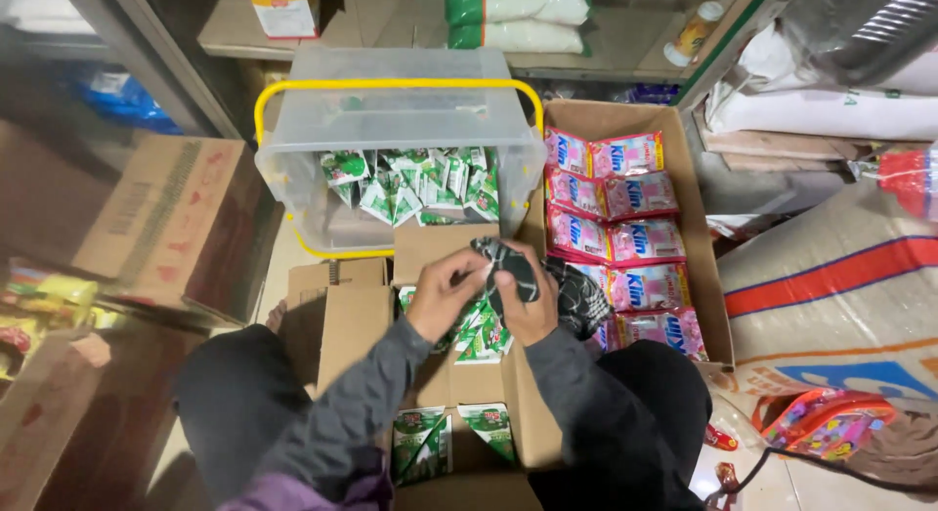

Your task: The person picks up small green packets from a clear plastic bin and places them into a cardboard box.

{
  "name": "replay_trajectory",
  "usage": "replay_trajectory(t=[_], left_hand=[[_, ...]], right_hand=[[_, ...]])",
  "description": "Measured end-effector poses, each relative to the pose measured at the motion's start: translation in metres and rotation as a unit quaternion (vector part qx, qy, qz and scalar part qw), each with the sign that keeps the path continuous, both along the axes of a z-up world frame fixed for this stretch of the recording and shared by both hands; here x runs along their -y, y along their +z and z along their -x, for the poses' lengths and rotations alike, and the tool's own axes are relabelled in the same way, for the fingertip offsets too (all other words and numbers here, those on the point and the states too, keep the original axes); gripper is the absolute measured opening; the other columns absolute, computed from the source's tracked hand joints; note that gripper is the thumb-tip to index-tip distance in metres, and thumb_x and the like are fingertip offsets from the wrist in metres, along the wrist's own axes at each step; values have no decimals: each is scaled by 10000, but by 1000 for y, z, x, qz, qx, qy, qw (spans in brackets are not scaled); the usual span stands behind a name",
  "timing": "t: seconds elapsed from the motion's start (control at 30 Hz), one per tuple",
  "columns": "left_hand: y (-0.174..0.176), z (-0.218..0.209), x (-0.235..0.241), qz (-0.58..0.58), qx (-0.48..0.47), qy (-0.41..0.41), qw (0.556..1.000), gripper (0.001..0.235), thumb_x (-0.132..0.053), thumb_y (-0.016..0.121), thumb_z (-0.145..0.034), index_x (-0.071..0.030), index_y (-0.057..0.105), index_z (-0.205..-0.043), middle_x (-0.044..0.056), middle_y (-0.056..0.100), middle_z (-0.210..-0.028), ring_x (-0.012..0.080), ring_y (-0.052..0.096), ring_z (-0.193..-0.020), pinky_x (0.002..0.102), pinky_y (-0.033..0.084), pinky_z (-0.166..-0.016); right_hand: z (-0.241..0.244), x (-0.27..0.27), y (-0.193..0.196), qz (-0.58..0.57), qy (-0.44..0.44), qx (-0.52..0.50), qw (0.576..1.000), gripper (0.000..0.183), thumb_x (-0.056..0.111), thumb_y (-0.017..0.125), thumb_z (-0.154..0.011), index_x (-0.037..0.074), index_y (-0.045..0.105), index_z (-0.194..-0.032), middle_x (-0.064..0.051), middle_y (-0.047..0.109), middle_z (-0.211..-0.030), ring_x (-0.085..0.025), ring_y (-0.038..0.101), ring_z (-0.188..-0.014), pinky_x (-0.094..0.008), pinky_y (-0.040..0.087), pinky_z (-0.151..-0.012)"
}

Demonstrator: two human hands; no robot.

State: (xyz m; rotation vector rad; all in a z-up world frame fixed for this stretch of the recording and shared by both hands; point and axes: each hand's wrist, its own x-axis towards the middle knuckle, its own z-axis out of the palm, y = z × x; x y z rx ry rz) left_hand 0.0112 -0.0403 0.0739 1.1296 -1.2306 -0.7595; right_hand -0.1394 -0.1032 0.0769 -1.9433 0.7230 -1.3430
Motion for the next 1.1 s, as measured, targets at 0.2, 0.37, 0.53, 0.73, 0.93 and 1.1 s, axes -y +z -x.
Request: replay_trajectory(t=[0.2,0.37,0.53,0.73,0.93,1.1], left_hand=[[26,39,-32,102,-145,-1,984,105,-31,666,-975,9,733,-1044,179,749,-1042,260,675,-1108,445,527,-1011],[25,39,-29,97,-234,97,963,145,-150,595,-1036,-48,681,-1092,146,664,-1263,224,563,-1220,422,408,-1109],[12,36,-28,28,-82,238,967,347,-196,496,-1102,-19,546,-1396,251,426,-1410,420,418,-1386,550,274,-1197],[18,56,-34,-62,-207,105,971,518,-344,296,-1131,-103,325,-1589,181,360,-1594,318,321,-1502,485,210,-1247],[16,29,-27,-66,-462,90,880,547,-418,361,-1107,-112,449,-1553,210,484,-1539,326,476,-1403,473,349,-1192],[52,30,-35,-91,-459,146,872,642,-407,462,-1081,-129,265,-1626,172,222,-1677,342,251,-1522,480,212,-1241]], right_hand=[[-2,17,2,-242,-71,45,967,313,374,795,-932,112,751,-1097,-87,776,-984,-166,696,-949,-389,551,-913],[14,2,-7,-371,149,38,916,386,371,769,-947,88,731,-1207,-79,770,-1123,-164,704,-1018,-390,586,-936],[-1,4,5,-221,231,11,948,665,134,939,-755,77,652,-1352,-90,752,-1210,-122,641,-1129,-386,539,-1027],[2,-14,16,187,-6,-154,970,349,177,715,-918,137,691,-1263,-118,705,-1008,-352,731,-911,-434,601,-750],[22,12,26,267,124,-202,934,336,529,674,-923,240,713,-1091,-13,653,-942,-284,723,-822,-388,599,-716],[64,33,52,144,152,-166,964,432,459,740,-896,117,718,-1159,-143,729,-1006,-376,726,-940,-469,578,-825]])
